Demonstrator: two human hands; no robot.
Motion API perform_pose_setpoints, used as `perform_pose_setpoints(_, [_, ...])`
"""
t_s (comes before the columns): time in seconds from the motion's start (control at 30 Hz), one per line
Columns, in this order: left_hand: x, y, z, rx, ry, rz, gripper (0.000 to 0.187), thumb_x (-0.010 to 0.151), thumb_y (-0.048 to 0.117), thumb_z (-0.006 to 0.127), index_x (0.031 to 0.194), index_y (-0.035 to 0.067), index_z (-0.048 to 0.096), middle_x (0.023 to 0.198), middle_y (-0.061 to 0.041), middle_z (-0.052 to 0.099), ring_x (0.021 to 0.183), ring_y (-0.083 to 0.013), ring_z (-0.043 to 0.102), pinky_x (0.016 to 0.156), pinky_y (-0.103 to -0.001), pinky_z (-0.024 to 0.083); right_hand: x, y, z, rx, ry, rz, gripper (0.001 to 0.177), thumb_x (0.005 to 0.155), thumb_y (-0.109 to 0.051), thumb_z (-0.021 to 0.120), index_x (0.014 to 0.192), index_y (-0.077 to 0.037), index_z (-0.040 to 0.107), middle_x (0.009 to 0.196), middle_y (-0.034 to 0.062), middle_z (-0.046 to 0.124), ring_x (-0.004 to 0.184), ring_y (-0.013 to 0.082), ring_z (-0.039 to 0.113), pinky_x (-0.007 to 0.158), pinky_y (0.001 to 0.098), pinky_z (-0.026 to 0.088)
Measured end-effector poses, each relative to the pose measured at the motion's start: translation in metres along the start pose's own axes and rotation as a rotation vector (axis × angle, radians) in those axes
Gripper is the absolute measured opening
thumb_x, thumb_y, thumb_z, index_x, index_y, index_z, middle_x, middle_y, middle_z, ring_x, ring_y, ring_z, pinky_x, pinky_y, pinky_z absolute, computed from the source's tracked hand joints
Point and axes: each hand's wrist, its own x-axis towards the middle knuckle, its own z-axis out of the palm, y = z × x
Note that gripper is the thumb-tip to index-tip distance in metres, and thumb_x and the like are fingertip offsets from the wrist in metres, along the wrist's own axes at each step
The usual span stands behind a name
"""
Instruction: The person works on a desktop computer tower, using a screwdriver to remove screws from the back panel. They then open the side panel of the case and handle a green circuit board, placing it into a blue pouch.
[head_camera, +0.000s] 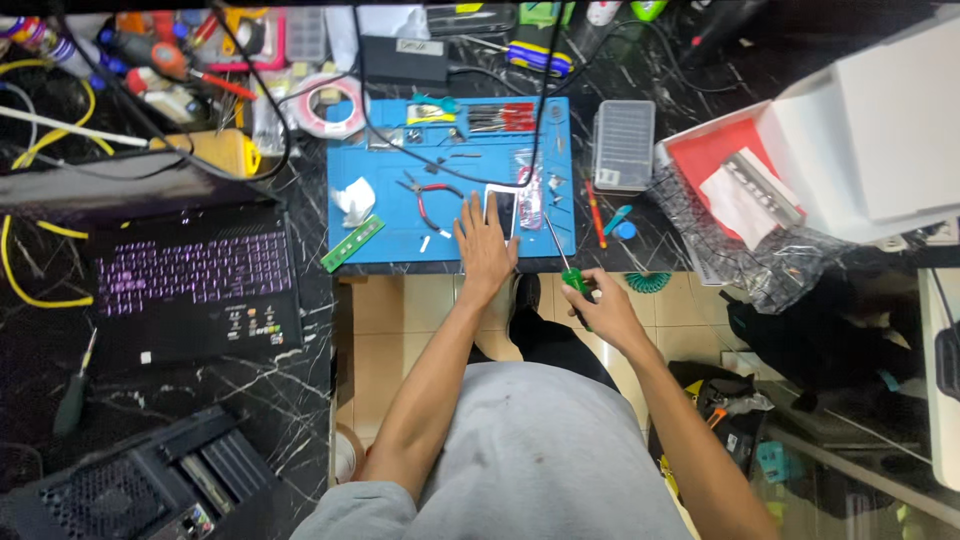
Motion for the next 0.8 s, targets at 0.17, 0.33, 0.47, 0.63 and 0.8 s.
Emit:
perform_pose_setpoints(0.17, [-0.001,-0.033,0.009,-0.173,0.234,0.008,0.074,0.095,0.048,0.064,0.15,0.004,0.042,0.149,-0.025,0.044,0.142,-0.0379,0.039,0.115,-0.055,0.029,0.006,-0.026,0.017,-0.07,-0.055,-0.057,0.049,0.094,-0.033,0.074,0.129,-0.002,0.061,0.104,0.0145,0.068,0.082,0.0238,0.078,0.07,0.0349,0.061])
perform_pose_setpoints(0.33, [0.032,-0.067,0.001,-0.275,0.378,-0.156,0.042,0.104,0.026,0.055,0.141,0.009,0.052,0.134,-0.015,0.058,0.136,-0.0309,0.046,0.113,-0.05,0.034,-0.004,-0.043,0.026,-0.047,-0.062,-0.076,0.049,0.093,-0.03,0.075,0.129,0.0,0.061,0.104,0.0168,0.068,0.081,0.0255,0.078,0.07,0.0351,0.062])
perform_pose_setpoints(0.47, [0.07,-0.097,0.011,-0.239,0.532,-0.235,0.036,0.093,0.013,0.069,0.128,0.007,0.062,0.126,-0.011,0.062,0.129,-0.0299,0.048,0.105,-0.047,0.041,-0.012,-0.051,0.024,-0.07,-0.09,-0.036,0.051,0.093,-0.032,0.075,0.13,0.001,0.061,0.106,0.0177,0.068,0.082,0.0263,0.078,0.07,0.0362,0.061])
perform_pose_setpoints(0.63, [0.096,-0.115,0.025,-0.193,0.501,-0.178,0.027,0.091,0.022,0.075,0.115,0.011,0.072,0.112,-0.005,0.064,0.118,-0.0218,0.048,0.095,-0.038,0.041,-0.02,-0.058,0.019,-0.089,-0.076,-0.029,0.048,0.092,-0.03,0.076,0.127,0.001,0.064,0.103,0.0179,0.069,0.08,0.0271,0.078,0.067,0.0351,0.062])
perform_pose_setpoints(0.8, [0.106,-0.107,0.019,-0.152,0.558,-0.177,0.009,0.083,0.014,0.078,0.087,0.007,0.076,0.089,-0.007,0.06,0.097,-0.0251,0.052,0.087,-0.041,0.041,-0.012,-0.053,0.015,-0.075,-0.089,-0.043,0.048,0.094,-0.029,0.074,0.128,0.003,0.062,0.102,0.0172,0.066,0.079,0.0261,0.078,0.064,0.0349,0.062])
